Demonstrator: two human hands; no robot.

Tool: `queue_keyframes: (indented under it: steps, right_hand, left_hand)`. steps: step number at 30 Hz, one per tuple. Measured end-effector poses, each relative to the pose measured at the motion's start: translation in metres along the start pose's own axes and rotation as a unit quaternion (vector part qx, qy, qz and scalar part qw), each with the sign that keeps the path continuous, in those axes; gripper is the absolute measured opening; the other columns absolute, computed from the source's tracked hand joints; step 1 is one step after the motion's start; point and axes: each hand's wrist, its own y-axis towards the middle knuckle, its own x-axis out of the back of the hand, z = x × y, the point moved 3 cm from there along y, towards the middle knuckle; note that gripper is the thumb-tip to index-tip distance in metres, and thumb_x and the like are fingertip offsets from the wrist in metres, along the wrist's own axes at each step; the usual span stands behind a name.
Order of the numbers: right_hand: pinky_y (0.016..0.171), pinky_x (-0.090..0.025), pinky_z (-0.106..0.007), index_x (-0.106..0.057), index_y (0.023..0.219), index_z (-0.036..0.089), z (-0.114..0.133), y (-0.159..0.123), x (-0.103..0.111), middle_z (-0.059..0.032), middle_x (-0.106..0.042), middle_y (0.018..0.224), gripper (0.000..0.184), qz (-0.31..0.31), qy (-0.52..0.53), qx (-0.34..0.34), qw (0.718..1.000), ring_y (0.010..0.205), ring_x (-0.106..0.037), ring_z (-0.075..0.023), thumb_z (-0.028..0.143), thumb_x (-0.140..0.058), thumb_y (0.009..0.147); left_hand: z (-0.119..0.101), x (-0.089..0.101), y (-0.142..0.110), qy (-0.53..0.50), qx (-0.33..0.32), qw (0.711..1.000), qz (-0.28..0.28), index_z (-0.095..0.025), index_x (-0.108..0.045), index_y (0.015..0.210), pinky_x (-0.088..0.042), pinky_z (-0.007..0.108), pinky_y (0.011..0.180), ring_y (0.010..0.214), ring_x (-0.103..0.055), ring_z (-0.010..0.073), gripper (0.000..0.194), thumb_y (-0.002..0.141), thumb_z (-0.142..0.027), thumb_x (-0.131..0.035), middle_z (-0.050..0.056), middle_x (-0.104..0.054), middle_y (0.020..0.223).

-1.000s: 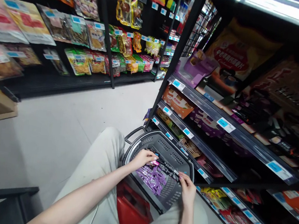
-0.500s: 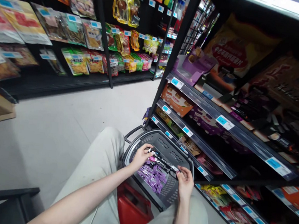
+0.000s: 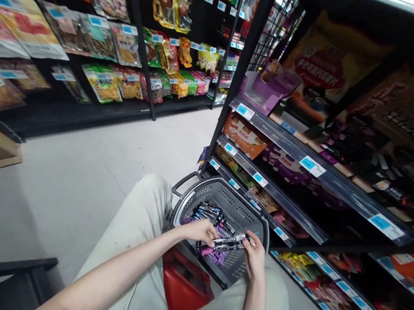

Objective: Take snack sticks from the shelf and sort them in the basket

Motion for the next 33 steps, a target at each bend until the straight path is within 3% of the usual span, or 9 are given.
queue_keyframes:
  steps: [3,7,11,15,21,27,33]
  right_hand:
    - [0.056,-0.046,-0.028,-0.056,0.081,0.017,-0.006,0.001,-0.004,-0.003,-0.064,0.071,0.031,-0.043,0.021,-0.033,0.998,0.061,-0.059,-0.017,0.029,-0.067,0.055]
    - [0.056,-0.045,-0.027,-0.058,0.076,0.016,-0.011,0.003,-0.015,-0.0011,-0.062,0.066,0.03,-0.1,0.011,0.007,0.995,0.057,-0.057,-0.0146,0.03,-0.068,0.051]
    - [0.063,-0.044,-0.028,-0.059,0.079,0.015,-0.013,0.003,-0.03,-0.0038,-0.063,0.074,0.03,-0.092,-0.042,0.059,0.993,0.066,-0.057,-0.0156,0.031,-0.066,0.054]
    - [0.061,-0.043,-0.027,-0.061,0.079,0.014,-0.015,0.002,-0.037,-0.0044,-0.063,0.071,0.031,-0.072,-0.061,0.068,0.993,0.064,-0.055,-0.0157,0.037,-0.061,0.058]
    - [0.054,-0.039,-0.024,-0.062,0.068,0.014,-0.016,-0.001,-0.044,-0.0011,-0.06,0.06,0.03,-0.086,-0.072,0.084,0.99,0.056,-0.051,-0.0133,0.043,-0.057,0.061]
    - [0.05,-0.036,-0.022,-0.06,0.061,0.014,-0.017,0.0,-0.043,0.0004,-0.057,0.054,0.031,-0.148,-0.099,0.105,0.978,0.052,-0.048,-0.0122,0.045,-0.055,0.063]
    - [0.056,-0.039,-0.024,-0.061,0.065,0.013,-0.021,0.004,-0.03,-0.0017,-0.061,0.059,0.032,-0.179,-0.117,0.089,0.973,0.058,-0.053,-0.0152,0.044,-0.056,0.061]
  left_hand:
    - [0.006,-0.007,0.004,-0.024,0.012,1.0,0.001,-0.014,-0.062,0.075,-0.036,0.017,0.05,0.051,-0.05,0.0089,0.03,0.046,-0.021,-0.068,-0.003,-0.059,0.057]
    - [0.004,-0.021,0.005,-0.032,-0.001,0.999,0.001,-0.015,-0.061,0.077,-0.036,0.017,0.049,0.053,-0.049,0.0083,0.032,0.047,-0.021,-0.068,-0.004,-0.058,0.06]
    - [-0.002,-0.033,0.0,-0.088,0.001,0.996,0.026,-0.014,-0.062,0.073,-0.04,0.021,0.052,0.052,-0.051,0.0109,0.027,0.058,-0.036,-0.06,-0.002,-0.058,0.059]
    - [-0.001,-0.032,-0.002,-0.137,0.028,0.99,0.033,-0.012,-0.064,0.072,-0.041,0.023,0.052,0.048,-0.051,0.0118,0.03,0.054,-0.037,-0.063,-0.002,-0.057,0.054]
    - [0.009,-0.026,0.002,-0.123,0.063,0.99,-0.012,-0.01,-0.061,0.054,-0.032,0.019,0.043,0.042,-0.043,0.008,0.025,0.042,-0.029,-0.071,-0.004,-0.051,0.045]
    - [0.0,-0.033,-0.002,-0.164,0.065,0.982,0.067,-0.013,-0.063,0.066,-0.037,0.02,0.046,0.051,-0.052,0.0112,0.03,0.043,-0.028,-0.072,0.0,-0.06,0.058]
    - [-0.009,-0.039,-0.009,-0.224,0.068,0.943,0.238,-0.017,-0.058,0.088,-0.045,0.023,0.046,0.062,-0.059,0.0158,0.041,0.05,-0.029,-0.07,0.004,-0.062,0.084]
